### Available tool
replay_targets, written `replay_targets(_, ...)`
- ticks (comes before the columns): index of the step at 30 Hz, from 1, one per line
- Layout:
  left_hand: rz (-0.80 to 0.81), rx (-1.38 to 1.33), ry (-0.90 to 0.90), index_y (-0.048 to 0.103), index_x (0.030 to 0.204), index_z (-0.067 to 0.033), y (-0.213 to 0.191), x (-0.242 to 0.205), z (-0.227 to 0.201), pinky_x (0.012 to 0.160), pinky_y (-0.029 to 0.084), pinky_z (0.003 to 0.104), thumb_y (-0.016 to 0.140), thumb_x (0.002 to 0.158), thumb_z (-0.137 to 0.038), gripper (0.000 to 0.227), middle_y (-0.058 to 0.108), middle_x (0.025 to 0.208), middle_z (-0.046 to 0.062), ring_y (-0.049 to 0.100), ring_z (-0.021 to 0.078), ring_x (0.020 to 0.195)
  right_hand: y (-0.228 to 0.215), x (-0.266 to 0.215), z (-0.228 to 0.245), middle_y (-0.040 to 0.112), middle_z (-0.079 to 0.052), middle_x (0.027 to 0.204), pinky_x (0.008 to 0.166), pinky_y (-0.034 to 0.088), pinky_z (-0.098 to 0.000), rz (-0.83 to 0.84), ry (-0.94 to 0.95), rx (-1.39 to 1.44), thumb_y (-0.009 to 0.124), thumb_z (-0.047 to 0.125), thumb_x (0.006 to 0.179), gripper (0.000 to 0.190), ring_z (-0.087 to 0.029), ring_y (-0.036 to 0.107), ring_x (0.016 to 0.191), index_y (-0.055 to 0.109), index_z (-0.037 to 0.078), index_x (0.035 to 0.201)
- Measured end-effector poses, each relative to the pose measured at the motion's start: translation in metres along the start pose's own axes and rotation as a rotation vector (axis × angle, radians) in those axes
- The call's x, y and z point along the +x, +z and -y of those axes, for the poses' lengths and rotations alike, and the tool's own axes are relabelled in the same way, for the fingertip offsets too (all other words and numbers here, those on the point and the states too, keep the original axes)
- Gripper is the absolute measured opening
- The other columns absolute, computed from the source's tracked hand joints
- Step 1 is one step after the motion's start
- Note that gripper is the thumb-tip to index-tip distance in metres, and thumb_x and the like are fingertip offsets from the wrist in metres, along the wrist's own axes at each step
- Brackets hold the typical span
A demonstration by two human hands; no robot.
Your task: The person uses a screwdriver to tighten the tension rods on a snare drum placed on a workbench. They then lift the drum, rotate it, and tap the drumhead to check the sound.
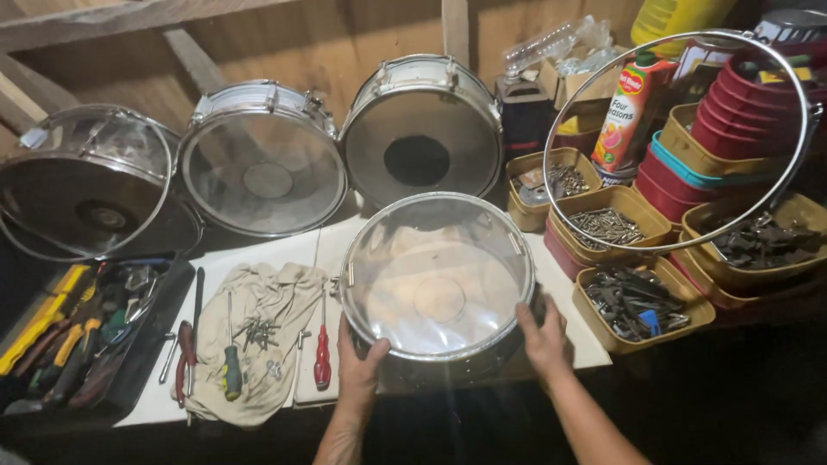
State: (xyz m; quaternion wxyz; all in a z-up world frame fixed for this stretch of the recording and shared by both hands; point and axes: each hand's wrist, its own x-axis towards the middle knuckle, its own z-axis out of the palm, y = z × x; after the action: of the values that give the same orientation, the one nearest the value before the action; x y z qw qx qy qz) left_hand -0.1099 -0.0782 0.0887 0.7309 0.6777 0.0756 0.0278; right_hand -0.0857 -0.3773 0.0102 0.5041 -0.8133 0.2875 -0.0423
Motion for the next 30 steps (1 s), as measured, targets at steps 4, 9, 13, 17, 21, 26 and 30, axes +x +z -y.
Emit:
replay_targets(4,-0.22,0.014,-0.193,0.016,0.164,-0.0266,0.01,-0.017,0.017,0.125,0.025,0.055,0.073,0.066,-0.047,0.115,0.026,0.169,0.014,0.031,0.0315,0.154,0.023,-0.026,-0.028,0.018,-0.022,0.168,0.127,0.015,-0.0448,0.136,0.022,-0.042,0.048,0.086,0.071,0.128,-0.036,0.022,0.155,0.017,0.0,0.16)
replay_targets(9,-0.121,-0.031,-0.64,0.01,0.166,-0.0308,0.032,-0.049,-0.022,0.115,0.04,0.057,0.067,0.076,-0.051,0.108,0.04,0.166,0.005,0.044,0.0329,0.149,0.007,-0.067,0.01,0.061,-0.024,0.138,0.106,0.042,-0.0411,0.258,0.131,-0.139,0.053,0.082,0.073,0.107,-0.036,0.058,0.129,0.053,-0.007,0.132)
replay_targets(13,-0.09,-0.074,-0.677,0.042,0.152,-0.0018,0.03,-0.041,-0.015,0.116,0.039,0.056,0.071,0.075,-0.053,0.097,0.061,0.151,0.014,0.055,0.0309,0.141,-0.006,-0.09,0.047,0.055,-0.013,0.113,0.083,0.057,-0.0431,0.338,0.295,0.069,0.061,0.069,0.077,0.085,-0.023,0.055,0.099,0.06,-0.005,0.118)
replay_targets(17,-0.113,-0.192,-0.601,0.033,0.155,-0.023,0.034,-0.039,-0.01,0.075,0.041,0.038,0.077,0.068,-0.039,0.1,0.062,0.14,0.004,0.06,0.0231,0.116,-0.011,-0.106,0.07,0.064,-0.012,0.121,0.089,0.055,-0.0487,0.379,0.399,0.283,0.066,0.057,0.078,0.079,-0.025,0.062,0.11,0.058,-0.002,0.131)
replay_targets(21,-0.179,-0.312,-0.519,0.03,0.158,-0.0192,0.042,-0.042,-0.015,0.099,0.054,0.053,0.077,0.067,-0.03,0.103,0.056,0.151,0.01,0.059,0.0323,0.133,-0.005,-0.106,0.072,0.074,-0.017,0.102,0.066,0.057,-0.0444,0.349,0.359,0.34,0.07,0.048,0.082,0.065,-0.03,0.07,0.091,0.069,-0.006,0.118)
replay_targets(26,-0.211,-0.101,-0.507,0.017,0.159,-0.0003,0.034,-0.034,0.018,0.119,0.04,0.045,0.082,0.062,-0.049,0.126,0.037,0.162,0.017,0.04,0.0298,0.149,0.017,-0.076,0.022,0.035,-0.003,0.064,0.049,0.027,-0.0345,0.291,0.204,0.202,0.075,0.061,0.078,0.064,-0.015,0.032,0.055,0.059,-0.001,0.085)
replay_targets(30,-0.207,-0.082,-0.423,0.029,0.159,-0.0083,0.035,-0.031,0.015,0.122,0.036,0.039,0.081,0.062,-0.046,0.117,0.048,0.159,0.009,0.044,0.0245,0.147,0.009,-0.085,0.04,0.065,-0.014,0.113,0.092,0.048,-0.0365,0.265,0.238,0.105,0.07,0.064,0.073,0.096,-0.022,0.061,0.108,0.062,-0.016,0.125)
